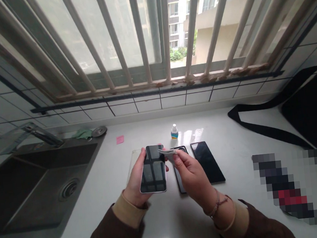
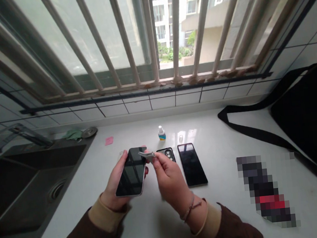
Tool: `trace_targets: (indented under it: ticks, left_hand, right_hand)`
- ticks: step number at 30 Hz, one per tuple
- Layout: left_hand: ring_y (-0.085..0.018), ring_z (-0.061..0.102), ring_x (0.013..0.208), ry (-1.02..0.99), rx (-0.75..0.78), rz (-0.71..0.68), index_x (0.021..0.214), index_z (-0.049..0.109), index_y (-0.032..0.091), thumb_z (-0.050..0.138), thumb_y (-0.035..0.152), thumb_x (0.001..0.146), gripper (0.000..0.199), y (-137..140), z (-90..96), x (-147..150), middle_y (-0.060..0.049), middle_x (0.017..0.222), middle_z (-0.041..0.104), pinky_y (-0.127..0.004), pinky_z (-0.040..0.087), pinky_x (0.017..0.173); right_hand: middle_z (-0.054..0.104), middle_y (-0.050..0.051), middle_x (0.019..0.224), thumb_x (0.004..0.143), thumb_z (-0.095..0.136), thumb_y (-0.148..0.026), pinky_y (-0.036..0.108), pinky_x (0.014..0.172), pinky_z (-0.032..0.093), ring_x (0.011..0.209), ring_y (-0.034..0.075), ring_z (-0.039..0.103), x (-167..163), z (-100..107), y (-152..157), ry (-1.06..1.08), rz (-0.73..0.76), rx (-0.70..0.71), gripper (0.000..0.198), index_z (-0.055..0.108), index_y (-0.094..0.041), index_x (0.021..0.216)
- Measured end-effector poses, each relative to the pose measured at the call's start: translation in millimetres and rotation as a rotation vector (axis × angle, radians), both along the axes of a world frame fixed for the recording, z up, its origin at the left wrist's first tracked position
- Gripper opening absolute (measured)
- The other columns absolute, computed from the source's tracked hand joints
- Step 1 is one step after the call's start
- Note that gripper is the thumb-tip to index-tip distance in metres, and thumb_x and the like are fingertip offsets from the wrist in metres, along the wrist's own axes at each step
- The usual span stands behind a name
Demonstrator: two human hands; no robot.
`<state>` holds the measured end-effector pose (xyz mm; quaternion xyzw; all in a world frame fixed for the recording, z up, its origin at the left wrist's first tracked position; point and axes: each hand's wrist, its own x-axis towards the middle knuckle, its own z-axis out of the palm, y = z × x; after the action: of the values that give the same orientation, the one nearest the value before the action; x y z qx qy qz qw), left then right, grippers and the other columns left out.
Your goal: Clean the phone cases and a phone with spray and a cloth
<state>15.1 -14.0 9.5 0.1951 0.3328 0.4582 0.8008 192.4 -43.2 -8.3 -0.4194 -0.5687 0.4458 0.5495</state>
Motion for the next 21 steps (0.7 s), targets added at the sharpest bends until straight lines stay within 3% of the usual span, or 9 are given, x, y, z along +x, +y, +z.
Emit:
trace_targets:
  ticks: [4, 11, 18, 21]
  left_hand:
    - [-0.021, 0.076, 0.061, 0.024, -0.037, 0.107, 0.135, 0.071, 0.01, 0.047, 0.043, 0.111, 0.047, 1.0, 5.8, 2.4, -0.015, 0.095, 0.083, -0.028, 0.06, 0.052]
    - [-0.02, 0.08, 0.076, -0.014, -0.098, 0.303, 0.122, 0.074, 0.009, 0.05, 0.038, 0.112, 0.04, 4.0, 4.2, 4.4, -0.013, 0.094, 0.082, -0.03, 0.066, 0.075]
    - [-0.022, 0.078, 0.068, -0.032, -0.149, 0.195, 0.116, 0.075, 0.003, 0.043, 0.037, 0.112, 0.047, 8.1, 4.3, -4.3, -0.02, 0.093, 0.082, -0.032, 0.066, 0.067]
    - [-0.024, 0.079, 0.074, -0.039, -0.123, 0.207, 0.122, 0.074, 0.006, 0.046, 0.039, 0.111, 0.045, 6.6, 4.4, -5.4, -0.018, 0.095, 0.082, -0.037, 0.067, 0.073]
  right_hand:
    - [0.078, 0.008, 0.124, 0.112, 0.052, -0.05, 0.041, 0.106, 0.056, 0.116, 0.026, 0.072, -3.4, -3.8, 0.6, 0.061, 0.065, -0.024, 0.04, 0.076, -0.025, 0.132]
    - [0.078, 0.01, 0.13, 0.107, 0.059, -0.059, 0.052, 0.116, 0.055, 0.127, 0.029, 0.07, -8.1, -10.7, -1.4, 0.143, 0.147, -0.046, 0.045, 0.077, -0.026, 0.131]
    - [0.077, 0.011, 0.131, 0.108, 0.058, -0.056, 0.054, 0.116, 0.055, 0.127, 0.029, 0.071, -8.8, -7.8, -5.3, 0.262, 0.262, -0.136, 0.043, 0.077, -0.024, 0.13]
    - [0.079, 0.011, 0.126, 0.106, 0.061, -0.058, 0.051, 0.107, 0.061, 0.117, 0.029, 0.075, -6.8, -9.8, 0.2, 0.367, 0.181, -0.214, 0.045, 0.077, -0.022, 0.127]
